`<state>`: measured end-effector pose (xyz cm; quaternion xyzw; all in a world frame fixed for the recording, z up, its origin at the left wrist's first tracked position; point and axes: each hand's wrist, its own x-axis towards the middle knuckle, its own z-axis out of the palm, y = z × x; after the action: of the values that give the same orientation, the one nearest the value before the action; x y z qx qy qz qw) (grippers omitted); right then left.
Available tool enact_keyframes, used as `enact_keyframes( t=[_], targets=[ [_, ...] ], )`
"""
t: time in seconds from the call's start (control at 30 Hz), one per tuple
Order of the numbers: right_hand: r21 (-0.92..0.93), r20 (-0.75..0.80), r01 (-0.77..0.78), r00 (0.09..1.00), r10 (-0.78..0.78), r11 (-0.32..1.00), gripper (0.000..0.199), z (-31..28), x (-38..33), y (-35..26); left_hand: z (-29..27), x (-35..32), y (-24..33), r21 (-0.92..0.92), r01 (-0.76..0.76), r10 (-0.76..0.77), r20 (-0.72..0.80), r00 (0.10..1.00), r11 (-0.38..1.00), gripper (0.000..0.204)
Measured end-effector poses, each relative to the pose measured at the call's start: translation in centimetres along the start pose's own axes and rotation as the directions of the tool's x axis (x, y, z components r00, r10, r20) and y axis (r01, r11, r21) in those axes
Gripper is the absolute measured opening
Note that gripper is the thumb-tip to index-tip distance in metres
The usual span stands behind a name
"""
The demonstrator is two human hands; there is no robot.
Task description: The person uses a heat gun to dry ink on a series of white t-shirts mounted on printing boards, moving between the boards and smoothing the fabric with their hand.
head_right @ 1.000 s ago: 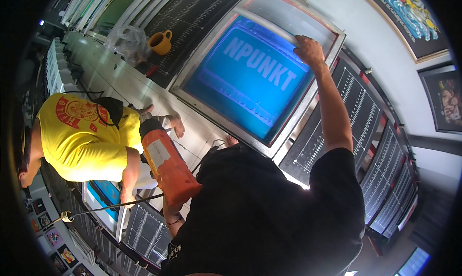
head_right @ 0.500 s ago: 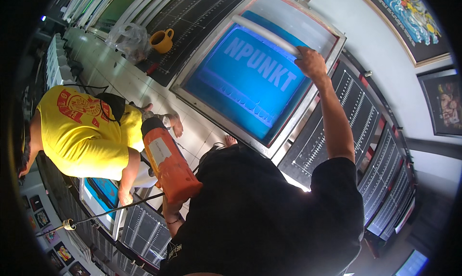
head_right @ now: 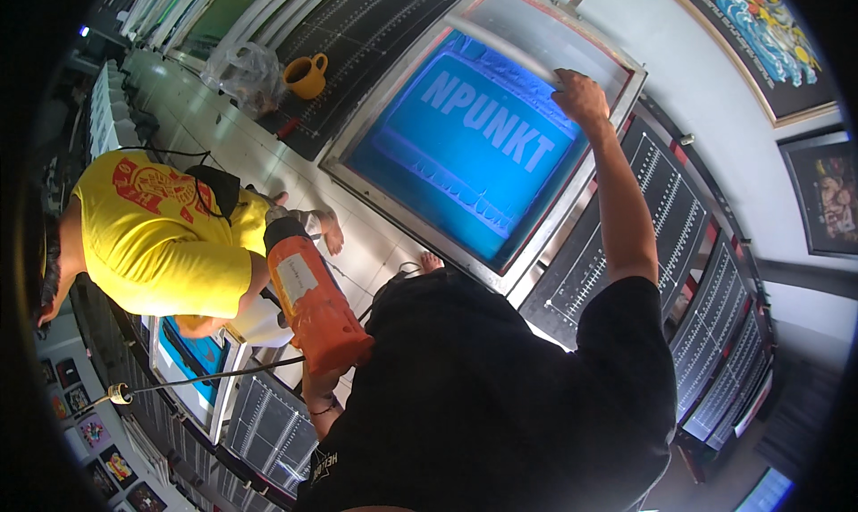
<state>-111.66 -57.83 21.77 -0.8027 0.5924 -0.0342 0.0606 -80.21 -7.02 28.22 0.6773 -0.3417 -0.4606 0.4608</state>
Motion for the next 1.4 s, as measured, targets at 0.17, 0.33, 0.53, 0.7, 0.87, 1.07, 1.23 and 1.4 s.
enact_keyframes(
  t=[0.17, 0.33, 0.53, 0.7, 0.87, 1.07, 1.23, 1.4],
  targets=[
    [0.012, -0.027, 0.058, 0.998, -0.057, 0.998, 0.047, 0.4, -0.9, 0.1, 0.1, 0.0, 0.2, 0.036, 0.000, 0.001, -0.013, 1.000, 0.999, 0.050],
    [0.041, -0.031, 0.077, 0.997, -0.076, 0.996, 0.045, 0.3, -2.9, -1.0, 0.0, 0.7, 1.0, 0.092, -0.045, 0.045, 0.007, 0.999, 0.995, 0.050],
    [0.071, 0.029, -0.007, 1.000, 0.005, 0.997, 0.047, -1.2, -4.3, -1.3, 0.0, 1.0, 1.0, 0.134, -0.094, 0.090, 0.030, 0.995, 0.987, 0.055],
    [0.043, -0.030, -0.020, 0.999, 0.022, 0.999, 0.047, -1.9, -2.8, -0.9, 0.0, 1.0, 1.2, 0.097, 0.007, -0.011, 0.040, 0.999, 0.995, 0.059],
    [0.032, -0.048, -0.019, 0.999, 0.020, 0.999, 0.049, -1.0, -1.5, -0.2, 0.7, 0.9, 0.7, 0.024, -0.002, 0.002, 0.027, 1.000, 1.000, 0.064],
    [0.028, -0.047, -0.001, 0.999, 0.002, 1.000, 0.050, 0.3, -0.5, 0.1, 1.0, 1.1, 0.2, 0.007, -0.059, 0.059, 0.032, 0.998, 0.998, 0.064],
    [0.012, -0.016, 0.006, 1.000, -0.006, 1.000, 0.050, 0.2, -0.1, 0.0, 1.3, 0.8, 0.0, 0.054, -0.076, 0.075, 0.018, 0.997, 0.996, 0.062],
    [-0.002, 0.013, 0.011, 1.000, -0.011, 1.000, 0.048, 0.2, -0.7, 0.1, 1.4, 0.3, -0.8, 0.023, -0.030, 0.029, 0.011, 1.000, 0.999, 0.062]
  ],
)
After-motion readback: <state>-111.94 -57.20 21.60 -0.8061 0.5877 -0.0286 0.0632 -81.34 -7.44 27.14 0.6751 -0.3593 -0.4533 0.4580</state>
